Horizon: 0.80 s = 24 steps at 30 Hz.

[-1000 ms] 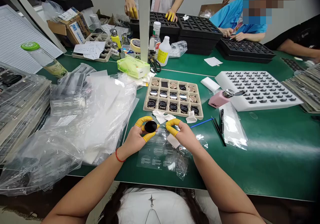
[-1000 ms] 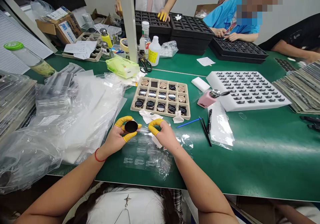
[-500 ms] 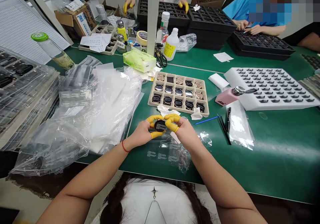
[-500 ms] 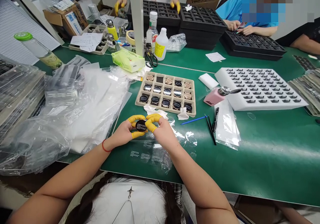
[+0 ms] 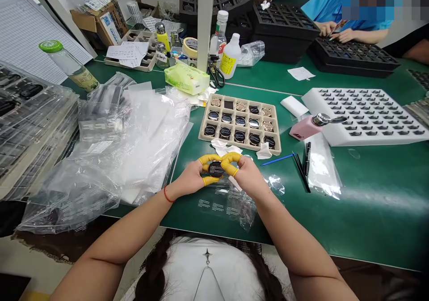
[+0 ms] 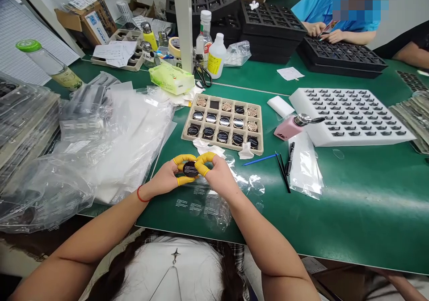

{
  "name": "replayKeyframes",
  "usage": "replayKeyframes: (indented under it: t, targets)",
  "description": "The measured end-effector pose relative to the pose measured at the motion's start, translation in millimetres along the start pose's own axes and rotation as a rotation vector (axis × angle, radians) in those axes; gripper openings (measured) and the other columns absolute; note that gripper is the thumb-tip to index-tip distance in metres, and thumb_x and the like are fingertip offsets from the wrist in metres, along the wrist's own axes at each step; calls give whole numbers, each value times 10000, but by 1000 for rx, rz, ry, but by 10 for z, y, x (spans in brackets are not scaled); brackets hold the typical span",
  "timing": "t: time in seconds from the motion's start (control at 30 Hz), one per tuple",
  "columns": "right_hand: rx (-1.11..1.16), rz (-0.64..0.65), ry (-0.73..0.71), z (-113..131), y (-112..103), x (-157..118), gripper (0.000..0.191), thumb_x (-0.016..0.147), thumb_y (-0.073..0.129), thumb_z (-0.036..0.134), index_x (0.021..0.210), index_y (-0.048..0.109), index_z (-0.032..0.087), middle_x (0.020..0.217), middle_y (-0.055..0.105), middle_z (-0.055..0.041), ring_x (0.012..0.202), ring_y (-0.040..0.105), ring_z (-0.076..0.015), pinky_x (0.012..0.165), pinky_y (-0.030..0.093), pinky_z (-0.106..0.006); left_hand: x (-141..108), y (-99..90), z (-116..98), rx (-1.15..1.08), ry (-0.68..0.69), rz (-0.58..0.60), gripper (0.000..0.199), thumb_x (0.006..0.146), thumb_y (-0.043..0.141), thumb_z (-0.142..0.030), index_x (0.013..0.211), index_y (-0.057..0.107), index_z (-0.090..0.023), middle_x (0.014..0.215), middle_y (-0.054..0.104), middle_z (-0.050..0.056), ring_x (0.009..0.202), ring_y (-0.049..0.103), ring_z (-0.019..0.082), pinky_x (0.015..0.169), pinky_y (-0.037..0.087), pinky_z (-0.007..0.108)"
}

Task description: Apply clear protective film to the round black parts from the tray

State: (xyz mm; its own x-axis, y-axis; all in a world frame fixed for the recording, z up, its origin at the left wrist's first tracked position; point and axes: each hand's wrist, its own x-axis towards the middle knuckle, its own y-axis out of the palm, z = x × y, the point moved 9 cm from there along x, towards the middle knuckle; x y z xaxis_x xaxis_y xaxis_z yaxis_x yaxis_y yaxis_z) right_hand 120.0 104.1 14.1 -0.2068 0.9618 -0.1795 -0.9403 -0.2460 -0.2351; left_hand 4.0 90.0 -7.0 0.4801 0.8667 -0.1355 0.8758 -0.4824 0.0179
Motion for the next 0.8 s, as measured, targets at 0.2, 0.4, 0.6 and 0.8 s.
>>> replayKeyframes:
  t: [0.2,0.4,0.6,0.8]
  targets:
    - [-22,-19,-16,47,-9,-15,68,712,567,217,753,613,191,886,649,-17,865,579,-178,841,424,-338,-4,12,9,-27,-17,3,513,712,712,-213,1179,502,-222,955,700,25,913,674,197,868,503,341]
    - [-45,-41,-46,68,-17,-24,65,716,582,248,740,608,193,884,647,-23,862,578,-185,834,428,-350,-4,16,14,-36,-19,6,525,709,716,-210,1186,498,-220,953,704,26,912,678,200,864,507,343]
    - [-44,-46,-35,63,-10,-30,69,725,576,256,740,602,193,893,641,-26,871,571,-186,825,432,-347,-5,17,23,-30,-23,3,526,709,718,-224,1186,497,-226,971,703,28,917,679,201,863,508,339]
    - [-42,-57,-41,69,-21,-43,56,721,567,238,733,596,193,888,637,-26,873,568,-184,825,428,-343,-9,20,23,-23,-11,2,530,707,721,-230,1187,498,-218,965,705,34,919,679,209,872,505,356]
